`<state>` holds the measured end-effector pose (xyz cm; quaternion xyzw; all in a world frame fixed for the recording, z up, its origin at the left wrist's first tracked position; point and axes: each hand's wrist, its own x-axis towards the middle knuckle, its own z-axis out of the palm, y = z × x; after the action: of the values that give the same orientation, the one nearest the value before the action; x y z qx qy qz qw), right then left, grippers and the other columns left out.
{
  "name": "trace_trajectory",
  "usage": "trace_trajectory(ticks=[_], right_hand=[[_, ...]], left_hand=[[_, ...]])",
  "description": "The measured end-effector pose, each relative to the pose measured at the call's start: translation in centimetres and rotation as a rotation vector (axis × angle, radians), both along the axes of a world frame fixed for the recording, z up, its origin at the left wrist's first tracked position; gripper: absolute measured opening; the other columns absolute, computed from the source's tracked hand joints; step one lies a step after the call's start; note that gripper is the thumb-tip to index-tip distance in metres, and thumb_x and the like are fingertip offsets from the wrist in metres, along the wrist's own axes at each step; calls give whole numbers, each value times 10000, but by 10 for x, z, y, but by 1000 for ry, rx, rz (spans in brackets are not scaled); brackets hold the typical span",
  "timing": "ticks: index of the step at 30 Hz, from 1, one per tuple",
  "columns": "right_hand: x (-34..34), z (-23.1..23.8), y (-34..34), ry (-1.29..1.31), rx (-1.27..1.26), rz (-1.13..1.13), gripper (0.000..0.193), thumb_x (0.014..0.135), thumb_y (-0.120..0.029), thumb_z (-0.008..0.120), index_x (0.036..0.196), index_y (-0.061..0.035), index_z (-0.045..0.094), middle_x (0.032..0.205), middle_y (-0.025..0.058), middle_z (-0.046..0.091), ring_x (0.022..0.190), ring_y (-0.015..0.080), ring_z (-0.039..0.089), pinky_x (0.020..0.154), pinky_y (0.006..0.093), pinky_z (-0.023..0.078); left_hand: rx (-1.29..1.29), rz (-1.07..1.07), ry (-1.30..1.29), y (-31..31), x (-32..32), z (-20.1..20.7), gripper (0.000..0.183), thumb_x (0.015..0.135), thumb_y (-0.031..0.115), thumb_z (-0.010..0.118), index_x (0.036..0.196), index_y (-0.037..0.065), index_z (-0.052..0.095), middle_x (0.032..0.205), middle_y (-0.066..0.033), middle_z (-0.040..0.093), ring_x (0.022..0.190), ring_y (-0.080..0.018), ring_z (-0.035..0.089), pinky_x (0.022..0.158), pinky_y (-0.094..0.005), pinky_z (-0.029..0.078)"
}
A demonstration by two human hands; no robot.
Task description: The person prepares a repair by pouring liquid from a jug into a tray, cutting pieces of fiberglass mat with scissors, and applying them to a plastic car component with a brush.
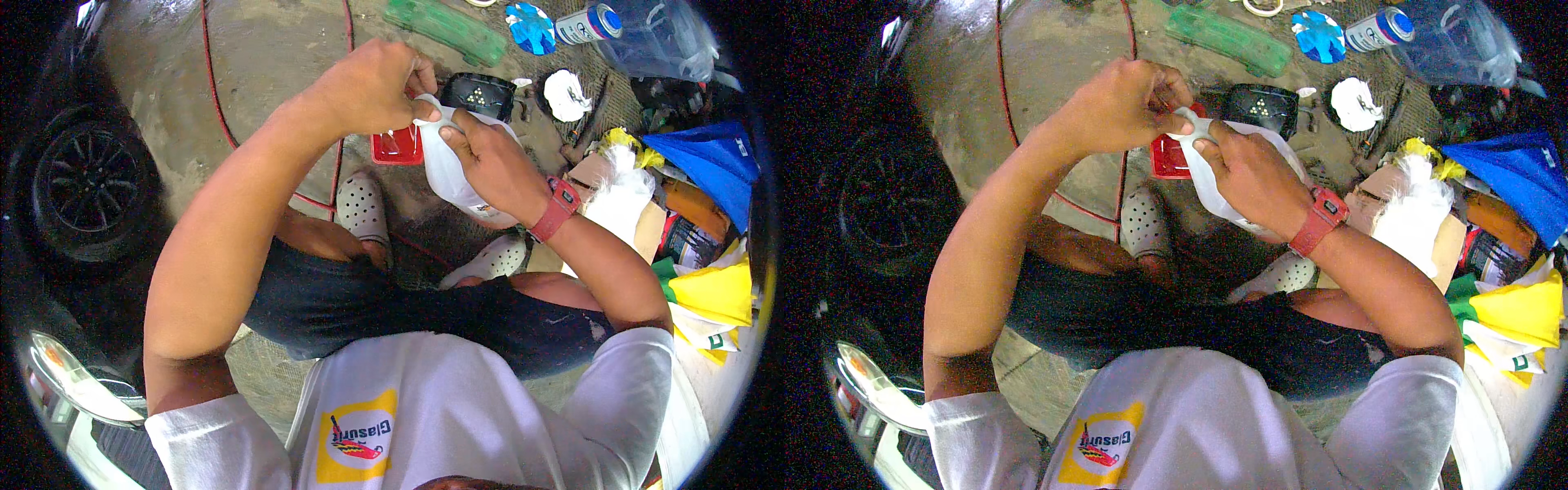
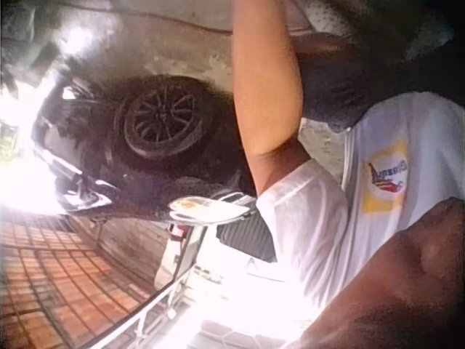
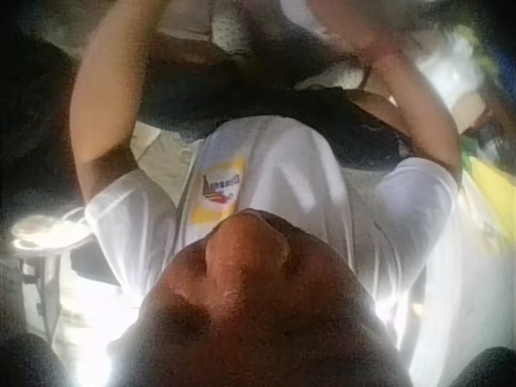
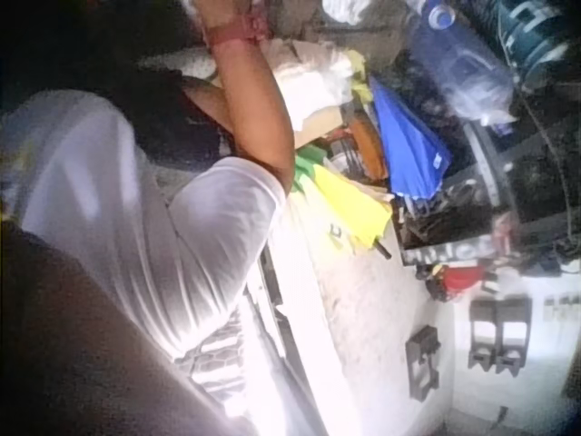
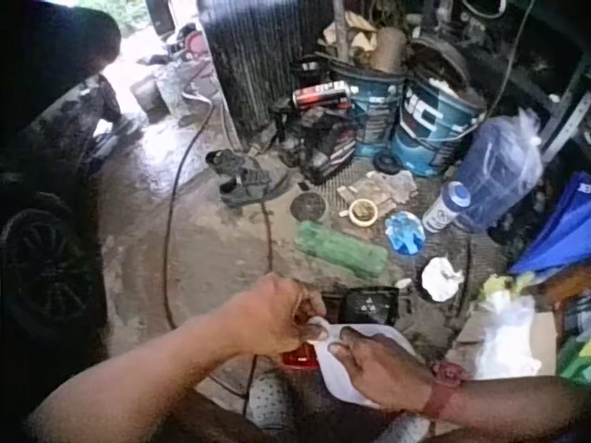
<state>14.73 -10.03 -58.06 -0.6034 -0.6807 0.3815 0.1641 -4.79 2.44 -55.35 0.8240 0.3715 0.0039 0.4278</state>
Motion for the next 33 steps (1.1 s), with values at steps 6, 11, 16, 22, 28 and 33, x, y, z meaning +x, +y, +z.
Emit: trace_trajectory(ticks=[6,11,16,22,28,33], right_hand=[[-6,2,2,54,-137,-43,411,1071,-317,530,1239,52,593,952,343,653,927,516,637,785,527,492],[-11,-1,1,84,-149,11,407,1072,-311,526,1218,63,593,970,328,665,946,504,643,802,528,497],[-14,-6,-1,30,-119,8,392,1075,-296,518,1237,55,584,977,320,670,939,503,645,801,534,497],[-15,-4,0,76,-101,23,374,1073,-292,528,1224,45,583,941,323,662,911,508,638,772,545,487],[-15,-7,2,56,-141,57,357,1071,-288,533,1174,51,578,862,325,642,870,516,628,736,565,457],[-18,-12,0,67,-143,32,337,1070,-279,533,1142,48,573,852,322,638,870,523,620,728,557,459]], left_hand=[[-70,-14,-53,-2,-14,-12,261,813,162,840,1029,44,752,918,-162,770,854,-281,756,787,-403,586],[-13,-10,285,-5,-9,-2,310,790,143,858,1064,44,753,911,-146,770,840,-263,753,773,-398,585],[-134,-71,-57,0,-18,-15,386,771,186,879,1110,54,750,902,-132,767,804,-260,742,754,-403,579],[-63,-15,56,-1,-15,-12,385,773,184,868,1120,66,749,900,-125,764,791,-245,737,750,-386,578],[-92,-49,21,4,-21,-19,323,795,312,844,905,17,770,796,-147,747,772,-269,741,731,-399,580],[-25,-26,286,10,-16,-15,551,839,532,760,832,-19,745,658,-146,699,682,-266,730,669,-419,579]])
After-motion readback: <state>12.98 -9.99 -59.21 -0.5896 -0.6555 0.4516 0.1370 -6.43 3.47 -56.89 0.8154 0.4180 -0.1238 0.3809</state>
